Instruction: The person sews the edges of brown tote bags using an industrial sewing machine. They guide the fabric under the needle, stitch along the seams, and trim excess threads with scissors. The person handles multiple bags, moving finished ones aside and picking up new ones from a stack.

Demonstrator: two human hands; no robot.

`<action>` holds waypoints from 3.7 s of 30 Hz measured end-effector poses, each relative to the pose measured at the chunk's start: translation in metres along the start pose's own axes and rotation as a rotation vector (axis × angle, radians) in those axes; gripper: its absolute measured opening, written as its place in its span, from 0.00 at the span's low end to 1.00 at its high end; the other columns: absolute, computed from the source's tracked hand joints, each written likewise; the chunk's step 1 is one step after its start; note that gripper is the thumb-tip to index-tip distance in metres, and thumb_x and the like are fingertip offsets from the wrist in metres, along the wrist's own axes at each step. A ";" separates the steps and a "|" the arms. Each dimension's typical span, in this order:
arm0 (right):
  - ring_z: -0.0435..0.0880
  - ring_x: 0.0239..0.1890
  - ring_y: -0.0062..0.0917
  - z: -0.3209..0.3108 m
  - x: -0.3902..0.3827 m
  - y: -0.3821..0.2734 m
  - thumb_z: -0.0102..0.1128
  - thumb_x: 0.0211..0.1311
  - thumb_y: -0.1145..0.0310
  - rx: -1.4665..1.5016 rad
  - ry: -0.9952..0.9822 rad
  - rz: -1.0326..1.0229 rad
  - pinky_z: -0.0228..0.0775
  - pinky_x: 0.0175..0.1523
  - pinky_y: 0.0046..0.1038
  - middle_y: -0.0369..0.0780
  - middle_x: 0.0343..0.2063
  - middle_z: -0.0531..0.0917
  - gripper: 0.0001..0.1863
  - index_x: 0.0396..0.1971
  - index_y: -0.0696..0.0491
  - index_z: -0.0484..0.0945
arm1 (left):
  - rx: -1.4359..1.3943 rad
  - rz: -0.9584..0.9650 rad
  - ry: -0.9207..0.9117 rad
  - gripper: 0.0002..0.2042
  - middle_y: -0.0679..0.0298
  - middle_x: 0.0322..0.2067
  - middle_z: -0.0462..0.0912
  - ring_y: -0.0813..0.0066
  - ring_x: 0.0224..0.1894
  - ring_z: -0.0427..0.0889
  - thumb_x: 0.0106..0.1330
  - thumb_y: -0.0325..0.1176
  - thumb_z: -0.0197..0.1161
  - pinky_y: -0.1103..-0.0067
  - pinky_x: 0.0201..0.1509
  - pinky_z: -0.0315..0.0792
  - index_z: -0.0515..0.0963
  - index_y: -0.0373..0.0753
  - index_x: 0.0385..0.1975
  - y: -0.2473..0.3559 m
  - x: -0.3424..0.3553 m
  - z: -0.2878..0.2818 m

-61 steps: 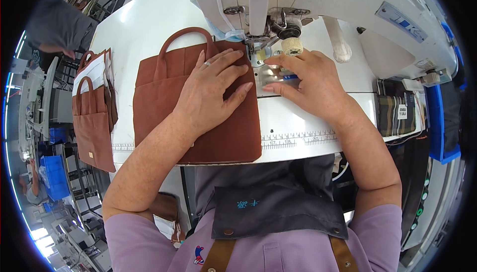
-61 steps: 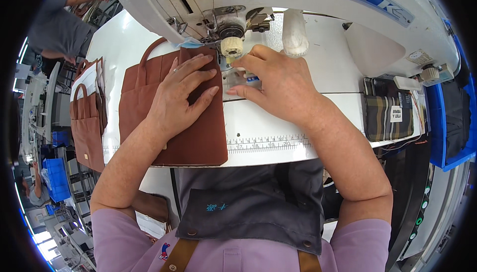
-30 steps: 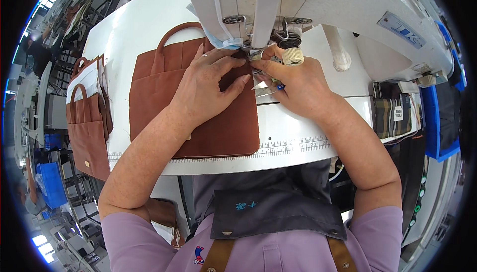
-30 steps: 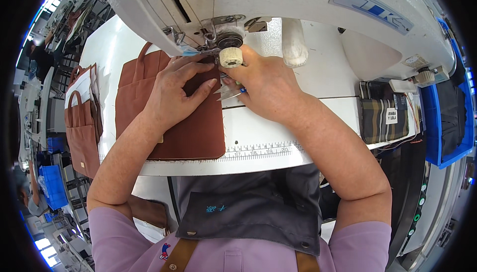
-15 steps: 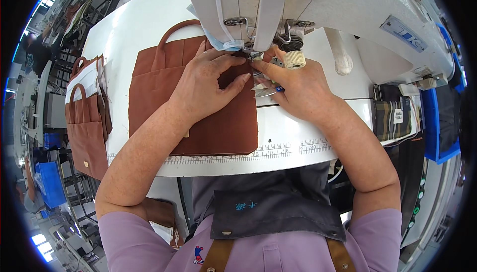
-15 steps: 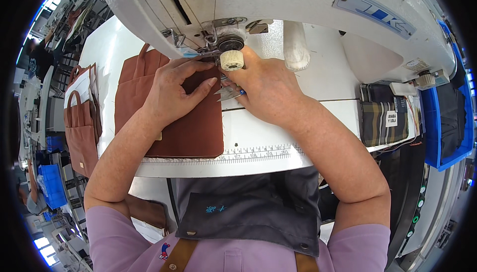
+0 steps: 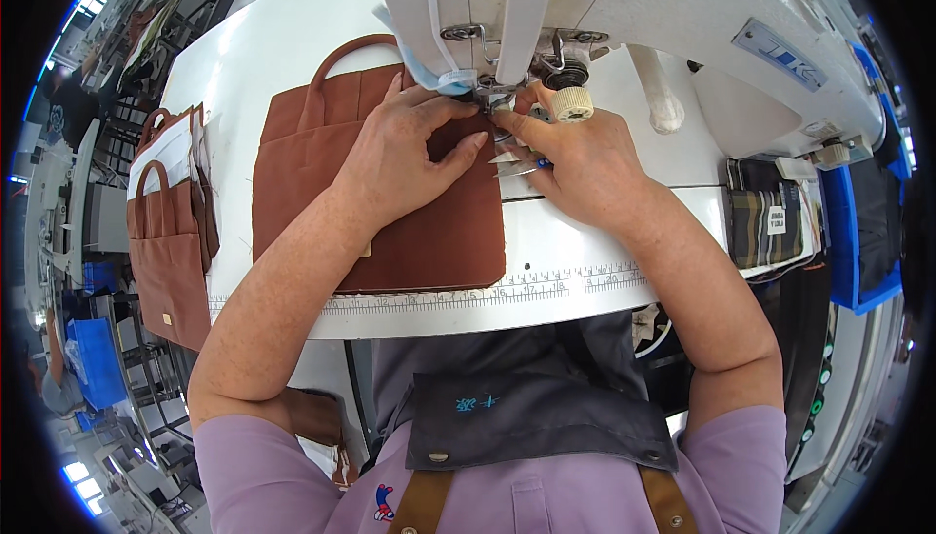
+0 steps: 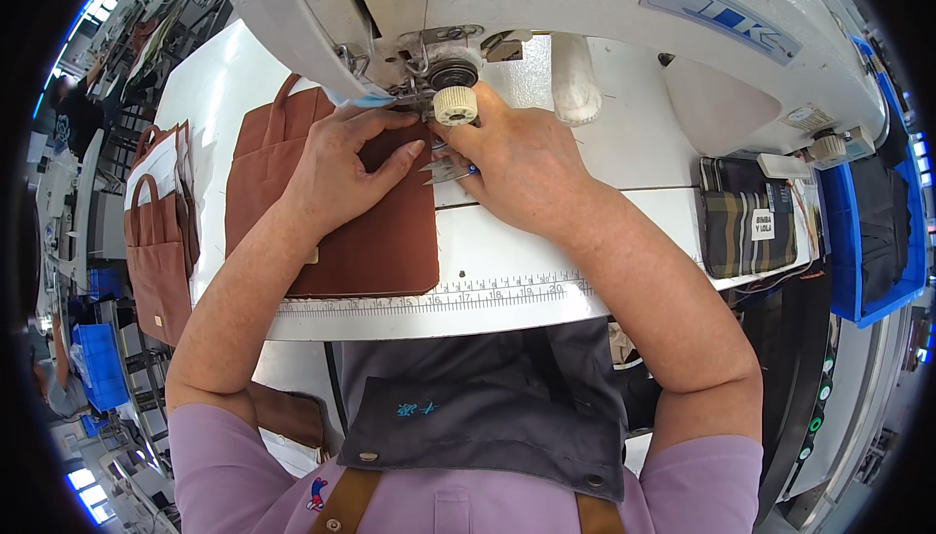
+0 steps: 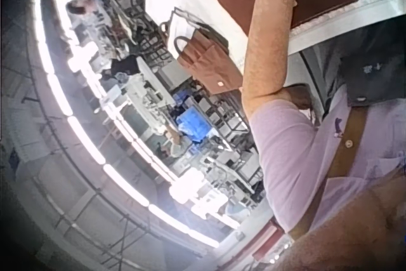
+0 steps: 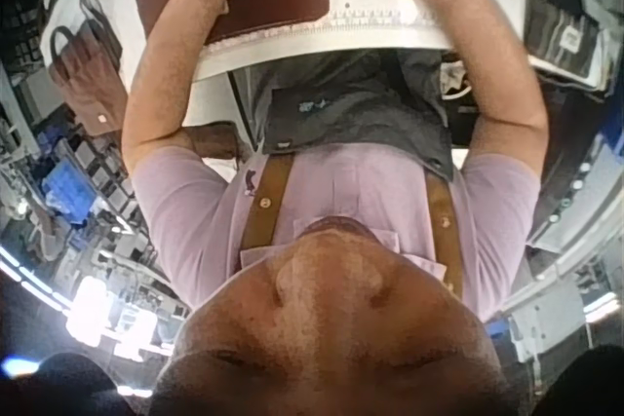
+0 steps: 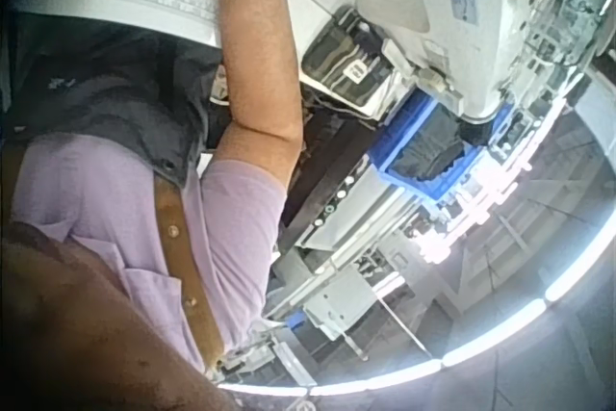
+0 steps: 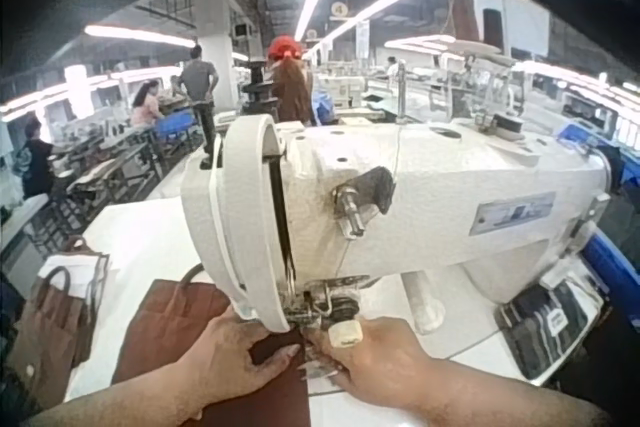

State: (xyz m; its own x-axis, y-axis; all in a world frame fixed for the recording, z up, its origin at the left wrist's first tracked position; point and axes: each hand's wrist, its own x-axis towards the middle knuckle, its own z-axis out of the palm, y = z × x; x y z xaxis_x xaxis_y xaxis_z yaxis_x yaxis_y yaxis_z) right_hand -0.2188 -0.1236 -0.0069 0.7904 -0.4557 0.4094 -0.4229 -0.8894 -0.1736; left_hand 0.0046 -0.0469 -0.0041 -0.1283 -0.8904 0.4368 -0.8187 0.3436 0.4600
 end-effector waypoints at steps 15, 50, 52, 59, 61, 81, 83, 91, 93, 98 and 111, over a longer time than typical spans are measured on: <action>0.86 0.34 0.40 -0.003 -0.001 0.002 0.70 0.57 0.69 0.088 -0.034 0.096 0.81 0.38 0.40 0.43 0.38 0.78 0.17 0.48 0.49 0.85 | 0.030 0.022 -0.009 0.15 0.50 0.45 0.88 0.54 0.50 0.86 0.63 0.35 0.73 0.67 0.55 0.80 0.86 0.32 0.45 0.000 0.000 0.002; 0.77 0.35 0.19 0.007 0.015 0.023 0.49 0.81 0.47 0.983 0.287 0.379 0.69 0.51 0.26 0.34 0.24 0.79 0.25 0.36 0.56 0.79 | 0.023 0.021 -0.034 0.15 0.47 0.52 0.85 0.49 0.57 0.83 0.62 0.33 0.73 0.66 0.61 0.77 0.86 0.33 0.45 0.007 -0.005 -0.001; 0.77 0.33 0.19 0.005 0.015 0.022 0.50 0.81 0.47 0.939 0.294 0.380 0.70 0.48 0.25 0.33 0.24 0.79 0.25 0.37 0.56 0.79 | 0.027 0.020 -0.033 0.15 0.46 0.53 0.85 0.49 0.58 0.83 0.62 0.33 0.73 0.66 0.62 0.77 0.86 0.33 0.45 0.008 -0.005 -0.001; 0.76 0.30 0.18 0.003 0.005 0.025 0.53 0.80 0.50 0.909 0.220 0.331 0.71 0.40 0.24 0.34 0.25 0.79 0.22 0.41 0.57 0.81 | 0.019 0.014 -0.024 0.15 0.47 0.49 0.87 0.51 0.54 0.84 0.62 0.33 0.73 0.67 0.60 0.77 0.86 0.32 0.45 0.004 -0.002 0.000; 0.78 0.31 0.18 0.003 0.003 0.025 0.54 0.80 0.52 0.871 0.174 0.329 0.72 0.40 0.24 0.35 0.26 0.80 0.22 0.43 0.58 0.81 | 0.023 0.002 -0.025 0.15 0.48 0.47 0.87 0.52 0.53 0.85 0.62 0.33 0.73 0.67 0.59 0.78 0.86 0.32 0.45 0.001 0.000 0.000; 0.86 0.39 0.44 0.000 -0.006 0.027 0.62 0.61 0.74 0.366 0.042 0.184 0.77 0.45 0.39 0.48 0.34 0.86 0.10 0.43 0.57 0.82 | 0.078 0.007 -0.034 0.15 0.47 0.43 0.88 0.50 0.47 0.86 0.65 0.36 0.70 0.65 0.51 0.80 0.86 0.33 0.47 -0.005 0.005 -0.005; 0.86 0.37 0.43 0.002 -0.004 0.029 0.64 0.61 0.73 0.368 0.067 0.162 0.77 0.43 0.39 0.47 0.33 0.86 0.09 0.41 0.56 0.82 | 0.082 0.001 -0.037 0.15 0.46 0.43 0.88 0.50 0.47 0.86 0.65 0.35 0.70 0.65 0.51 0.80 0.86 0.33 0.48 -0.007 0.007 -0.005; 0.86 0.31 0.36 -0.003 -0.005 0.016 0.72 0.53 0.75 0.317 0.173 -0.055 0.75 0.35 0.37 0.38 0.30 0.85 0.13 0.39 0.51 0.80 | 0.043 0.032 -0.018 0.15 0.50 0.45 0.88 0.50 0.49 0.86 0.65 0.34 0.70 0.64 0.57 0.78 0.85 0.34 0.48 -0.017 0.008 -0.002; 0.86 0.31 0.35 -0.001 -0.008 0.019 0.72 0.52 0.76 0.264 0.147 -0.075 0.75 0.35 0.37 0.36 0.30 0.85 0.16 0.41 0.50 0.80 | 0.014 0.037 -0.021 0.15 0.54 0.47 0.86 0.50 0.50 0.83 0.64 0.36 0.70 0.60 0.64 0.74 0.85 0.40 0.49 -0.019 0.010 -0.002; 0.87 0.30 0.35 -0.003 -0.007 0.016 0.73 0.52 0.74 0.171 0.092 -0.024 0.77 0.35 0.36 0.36 0.31 0.84 0.18 0.44 0.47 0.82 | 0.005 -0.012 -0.023 0.15 0.55 0.45 0.86 0.50 0.50 0.83 0.64 0.36 0.69 0.60 0.65 0.74 0.85 0.40 0.49 -0.020 0.010 0.000; 0.87 0.33 0.38 -0.005 -0.006 0.009 0.65 0.64 0.65 -0.015 -0.048 0.061 0.80 0.38 0.42 0.39 0.33 0.85 0.11 0.45 0.46 0.84 | 0.288 0.186 0.031 0.16 0.54 0.44 0.88 0.55 0.52 0.85 0.64 0.39 0.71 0.63 0.60 0.76 0.84 0.36 0.46 -0.017 0.013 -0.009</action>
State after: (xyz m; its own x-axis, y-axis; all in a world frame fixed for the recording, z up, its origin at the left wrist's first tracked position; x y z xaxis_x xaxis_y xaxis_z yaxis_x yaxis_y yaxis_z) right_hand -0.2294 -0.1286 -0.0062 0.7833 -0.5104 0.3550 -0.4771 -0.8596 -0.1831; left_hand 0.0213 -0.0617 0.0008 -0.2770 -0.8094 0.5178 -0.9079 0.3970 0.1349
